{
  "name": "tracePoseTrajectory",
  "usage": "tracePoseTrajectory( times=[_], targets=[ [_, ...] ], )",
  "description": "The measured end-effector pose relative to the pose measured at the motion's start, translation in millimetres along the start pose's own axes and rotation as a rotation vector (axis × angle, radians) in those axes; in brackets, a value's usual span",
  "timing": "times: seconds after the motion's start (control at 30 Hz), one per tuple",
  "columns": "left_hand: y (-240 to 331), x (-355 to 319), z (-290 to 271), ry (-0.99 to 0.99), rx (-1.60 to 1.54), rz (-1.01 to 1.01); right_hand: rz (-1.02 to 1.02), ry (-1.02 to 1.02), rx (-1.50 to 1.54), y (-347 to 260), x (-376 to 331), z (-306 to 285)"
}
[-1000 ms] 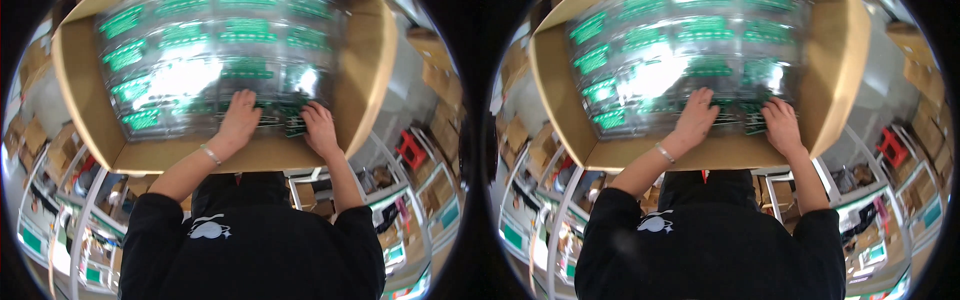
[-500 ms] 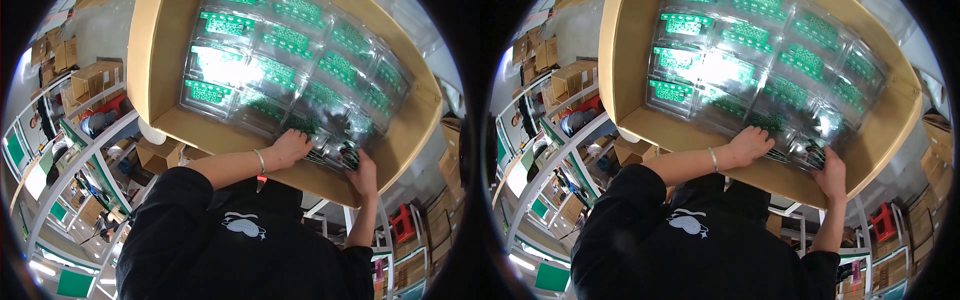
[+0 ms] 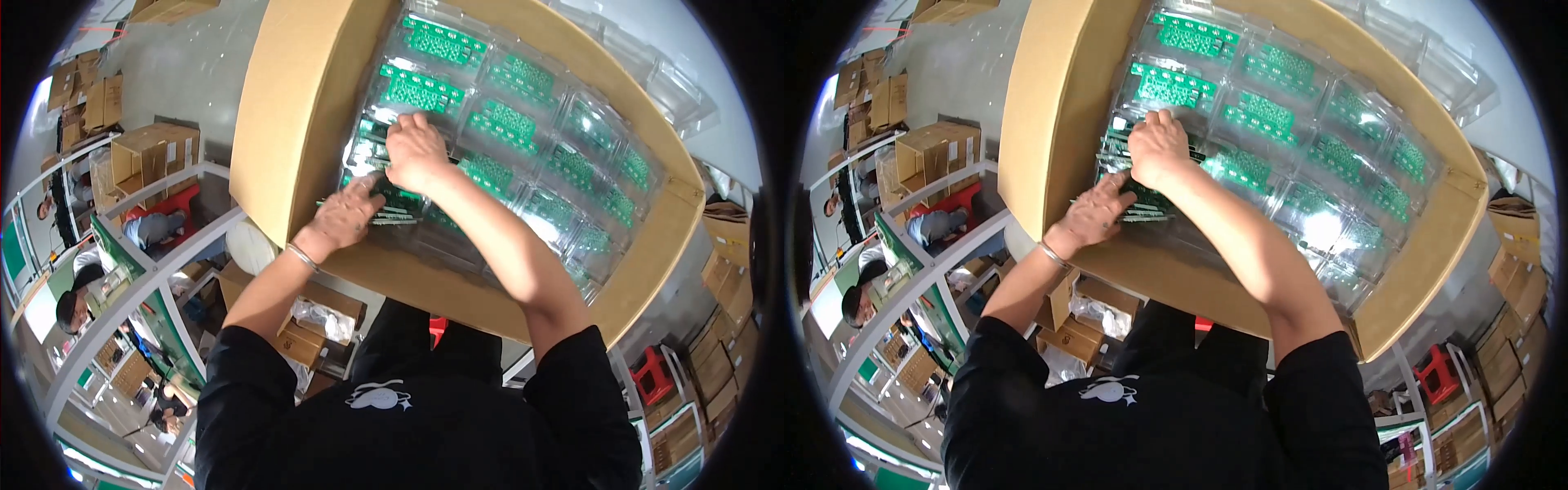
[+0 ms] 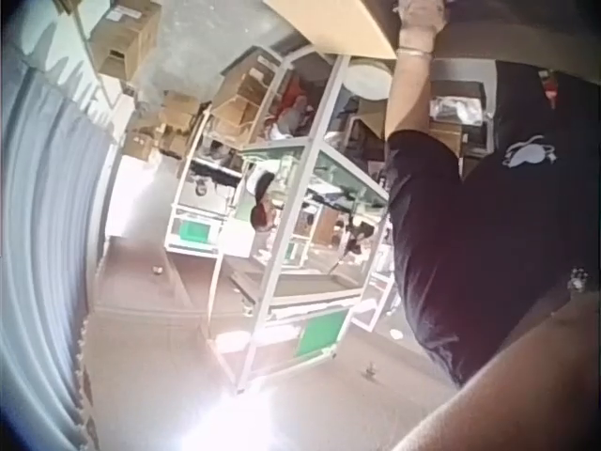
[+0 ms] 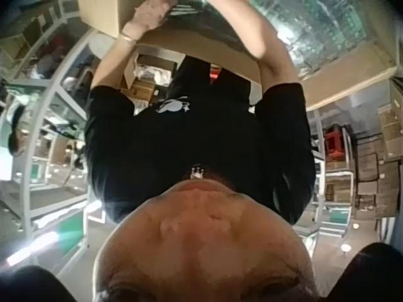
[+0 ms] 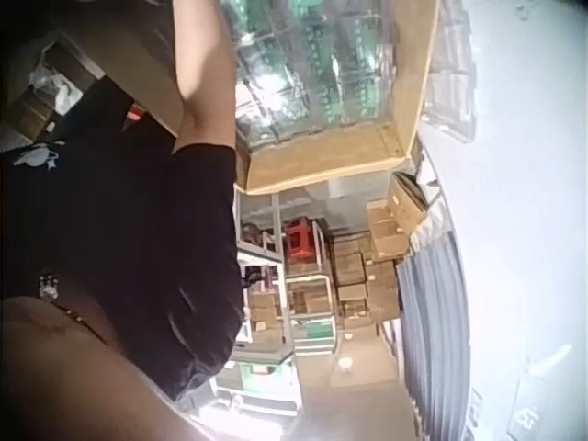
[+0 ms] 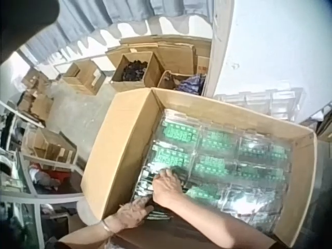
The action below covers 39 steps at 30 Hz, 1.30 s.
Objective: Organizing and packing electronic components like circuit boards and toner cartridges in a factory setting.
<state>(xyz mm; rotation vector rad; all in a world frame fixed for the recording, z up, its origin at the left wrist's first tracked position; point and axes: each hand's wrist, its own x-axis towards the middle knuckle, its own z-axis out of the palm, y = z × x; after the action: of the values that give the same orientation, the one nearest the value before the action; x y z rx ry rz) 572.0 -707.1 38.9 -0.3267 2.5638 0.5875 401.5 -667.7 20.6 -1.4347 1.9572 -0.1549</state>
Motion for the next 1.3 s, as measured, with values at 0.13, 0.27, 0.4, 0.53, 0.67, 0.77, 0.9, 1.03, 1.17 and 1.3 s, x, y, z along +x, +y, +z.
tracePoseTrajectory(
  times=[0.13,0.27,0.4,0.53,0.67,0.77,0.9,1.03,1.17,1.3],
  targets=[
    [-2.0,-2.2,24.9,0.129,0.058,0.051,-0.004,0.081,-0.014,-10.6,0.1,19.8],
    [15.0,-3.8,29.8,0.104,-0.075,-0.068,-0.048,0.026,0.231,-10.2,-16.6,19.2],
    [8.0,2.1,36.4,0.083,-0.073,-0.046,0.108,-0.148,0.242,3.6,-0.7,11.1],
    [-1.2,-0.9,36.5,0.023,-0.066,-0.014,0.086,0.049,0.155,5.8,13.0,-38.1],
    [-2.2,4.2,32.4,0.023,-0.095,0.023,-0.003,0.186,0.014,50.5,48.7,-34.5],
    [-0.7,0.6,21.1,-0.019,-0.148,-0.024,0.014,0.133,-0.012,48.5,50.0,-27.6],
    [-15.2,-13.8,9.4,-0.012,-0.348,-0.05,0.136,0.035,0.26,24.9,43.8,-40.8],
    [-22.5,-38.2,-26.4,-0.01,-0.692,-0.004,-0.264,0.202,0.253,52.5,61.3,-54.9],
    [-13.7,-25.5,-23.0,0.026,-0.893,0.015,-0.359,0.278,0.184,135.3,93.0,-69.4],
    [9.2,-37.5,-23.1,0.122,-0.974,-0.038,-0.343,0.372,0.085,143.8,101.6,-70.3]
  ],
)
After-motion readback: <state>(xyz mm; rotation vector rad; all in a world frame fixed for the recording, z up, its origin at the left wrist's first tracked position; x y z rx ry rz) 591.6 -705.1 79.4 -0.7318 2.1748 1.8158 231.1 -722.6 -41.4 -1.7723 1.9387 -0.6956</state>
